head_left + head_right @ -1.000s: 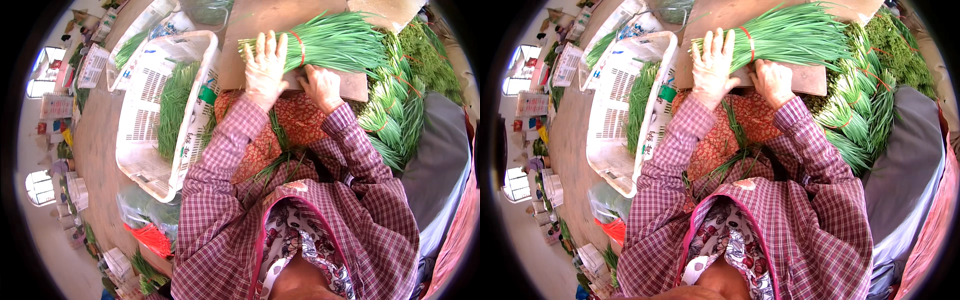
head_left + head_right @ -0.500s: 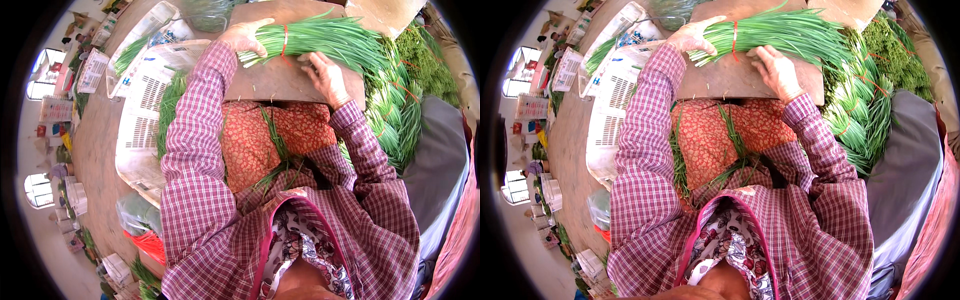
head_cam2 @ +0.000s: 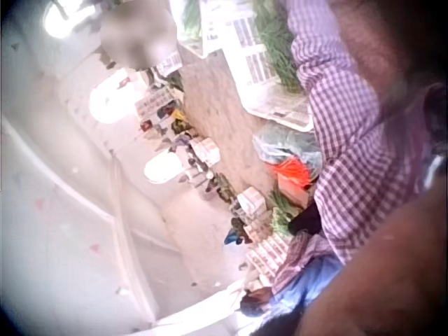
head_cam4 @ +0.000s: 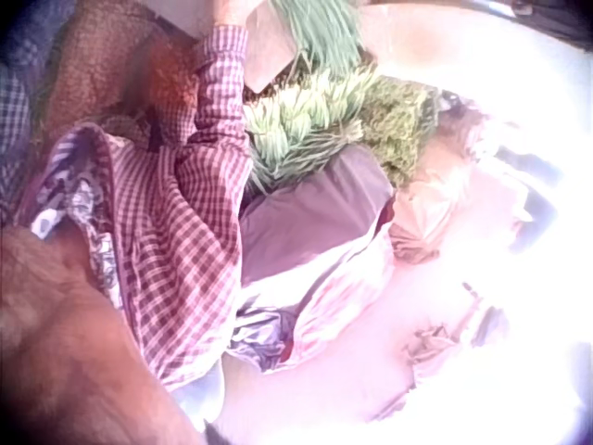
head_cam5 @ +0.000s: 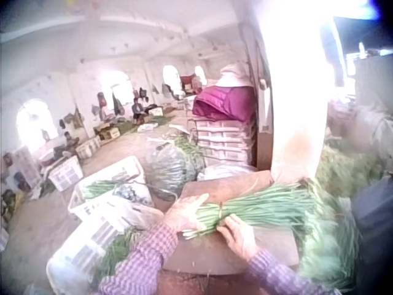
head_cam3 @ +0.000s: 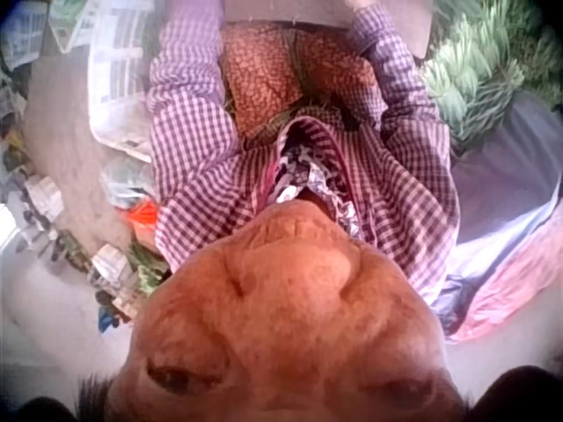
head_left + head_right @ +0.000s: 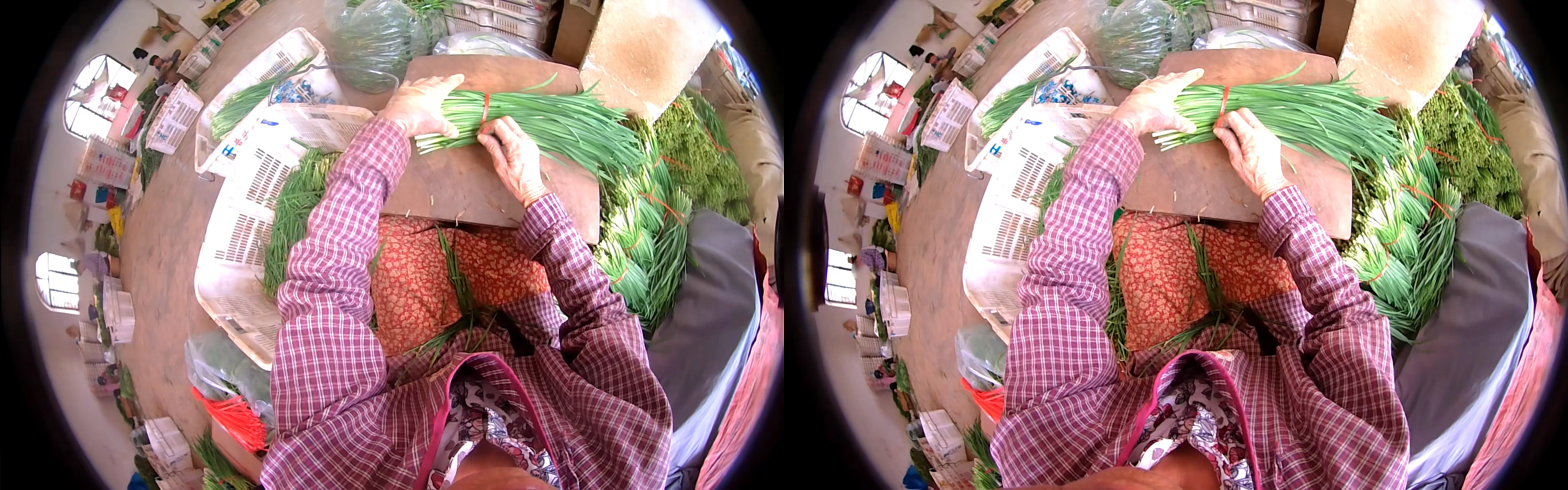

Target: The person aligns handfuls of green chives, secures them with a red string by wrapping it twice and tying a knot, and places the finished bunch into a pile.

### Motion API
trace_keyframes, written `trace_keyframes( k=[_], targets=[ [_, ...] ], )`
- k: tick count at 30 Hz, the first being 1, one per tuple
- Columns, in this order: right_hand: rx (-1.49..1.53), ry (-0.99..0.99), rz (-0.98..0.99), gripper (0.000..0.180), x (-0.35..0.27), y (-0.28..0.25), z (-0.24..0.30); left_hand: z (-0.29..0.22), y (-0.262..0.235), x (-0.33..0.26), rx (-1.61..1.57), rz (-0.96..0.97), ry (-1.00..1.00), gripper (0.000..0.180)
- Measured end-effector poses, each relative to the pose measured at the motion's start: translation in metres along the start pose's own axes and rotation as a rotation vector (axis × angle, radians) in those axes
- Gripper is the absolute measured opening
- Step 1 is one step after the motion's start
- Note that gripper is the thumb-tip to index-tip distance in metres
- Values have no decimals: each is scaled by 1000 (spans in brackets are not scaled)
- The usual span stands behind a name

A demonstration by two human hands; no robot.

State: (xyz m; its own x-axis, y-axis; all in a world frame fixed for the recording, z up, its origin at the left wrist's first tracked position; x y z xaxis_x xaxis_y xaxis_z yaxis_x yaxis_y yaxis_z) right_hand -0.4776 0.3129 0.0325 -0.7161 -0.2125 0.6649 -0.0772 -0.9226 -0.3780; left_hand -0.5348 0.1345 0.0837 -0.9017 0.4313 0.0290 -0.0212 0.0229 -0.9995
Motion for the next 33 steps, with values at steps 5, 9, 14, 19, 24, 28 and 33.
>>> trace_keyframes(
  k=[5,9,14,19,24,28,33],
  targets=[
    [433,312,-54,11,15,-3,-24,-44,-11,-28,298,-179,-126,122],
    [498,273,-73,12,50,-11,-4,-35,13,-31,332,-235,-194,129],
    [515,182,13,13,67,-26,18,-28,-3,-43,-21,-166,-95,137],
    [672,372,52,11,54,-25,22,-24,-3,-51,-4,-51,19,137],
    [943,556,-24,7,32,-8,-36,-46,4,-42,137,170,99,136],
    [1096,613,-117,5,31,-8,-61,-58,29,-36,159,154,75,130],
    [1165,624,-51,7,38,-2,-63,10,12,-42,-718,-11,280,109]
  ],
)
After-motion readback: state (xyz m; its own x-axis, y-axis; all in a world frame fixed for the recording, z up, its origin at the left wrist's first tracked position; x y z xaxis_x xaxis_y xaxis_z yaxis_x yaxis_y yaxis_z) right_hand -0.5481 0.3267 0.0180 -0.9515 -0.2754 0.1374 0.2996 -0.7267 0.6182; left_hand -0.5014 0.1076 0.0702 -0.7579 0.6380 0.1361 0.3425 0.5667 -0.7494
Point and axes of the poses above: each hand's wrist, its own x-axis towards the middle knuckle, its own y-axis out of the palm, z = x × y, the point moved 4 cm from there along x, towards the middle knuckle, and after that the axes turned 11 degrees about x, right-handed, at the moved point
